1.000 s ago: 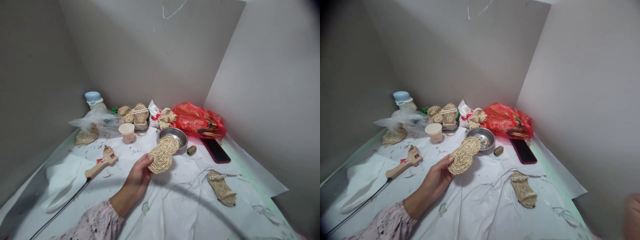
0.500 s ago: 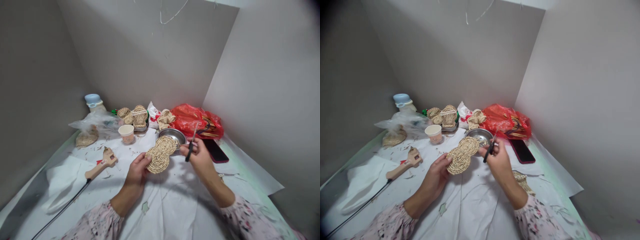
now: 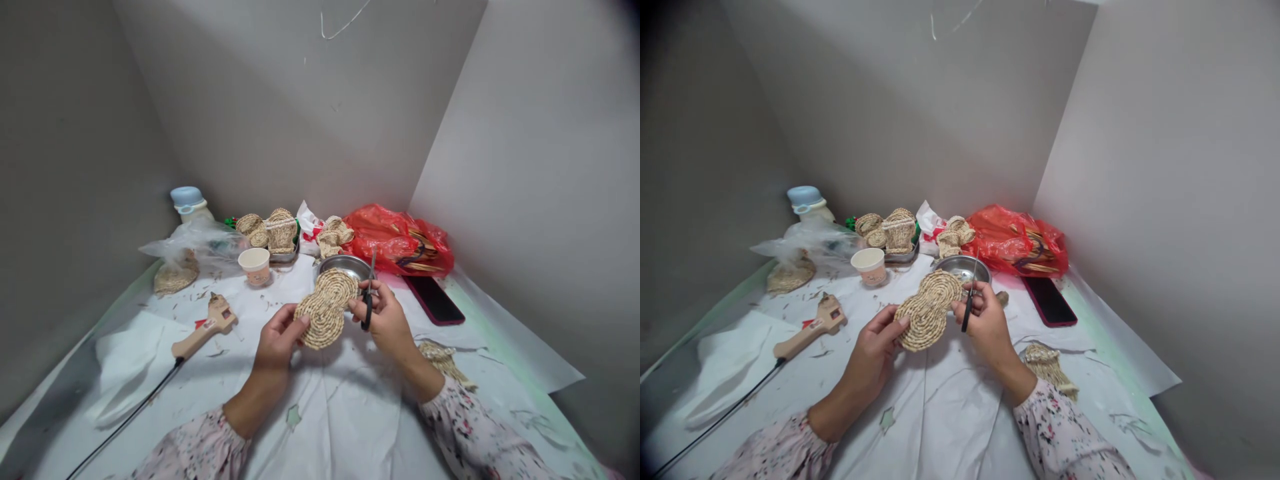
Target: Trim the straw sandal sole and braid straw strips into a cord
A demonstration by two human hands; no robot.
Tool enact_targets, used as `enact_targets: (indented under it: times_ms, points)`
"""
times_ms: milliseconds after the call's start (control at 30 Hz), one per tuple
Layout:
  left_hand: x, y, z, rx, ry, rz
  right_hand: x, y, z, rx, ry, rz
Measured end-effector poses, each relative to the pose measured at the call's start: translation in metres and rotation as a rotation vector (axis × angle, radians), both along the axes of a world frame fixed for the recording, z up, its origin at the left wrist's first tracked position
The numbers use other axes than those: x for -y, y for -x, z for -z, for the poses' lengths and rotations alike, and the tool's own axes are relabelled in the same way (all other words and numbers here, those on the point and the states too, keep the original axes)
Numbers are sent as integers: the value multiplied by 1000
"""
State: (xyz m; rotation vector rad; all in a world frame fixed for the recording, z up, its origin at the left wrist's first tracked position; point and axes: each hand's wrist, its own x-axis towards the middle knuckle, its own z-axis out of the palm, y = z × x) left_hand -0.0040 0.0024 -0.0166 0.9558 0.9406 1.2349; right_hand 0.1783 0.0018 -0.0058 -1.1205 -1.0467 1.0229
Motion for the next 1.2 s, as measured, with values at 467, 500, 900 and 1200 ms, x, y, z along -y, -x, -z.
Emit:
enact_targets:
  times_ms: [467,500,900,1200]
  points:
    - [-3,-1,1,-10,82,-22,16,-24,-42,-38,-304,262]
    - [-3,-1,0,-9,85,-24,20,-26,-49,-20,-344,299]
    - [-1,-2,-4,79,171,-36,14,-27,-41,553,-281,96]
    - [1,-3,-4,80,156,-29,-2,-18,-3,821,-326,5]
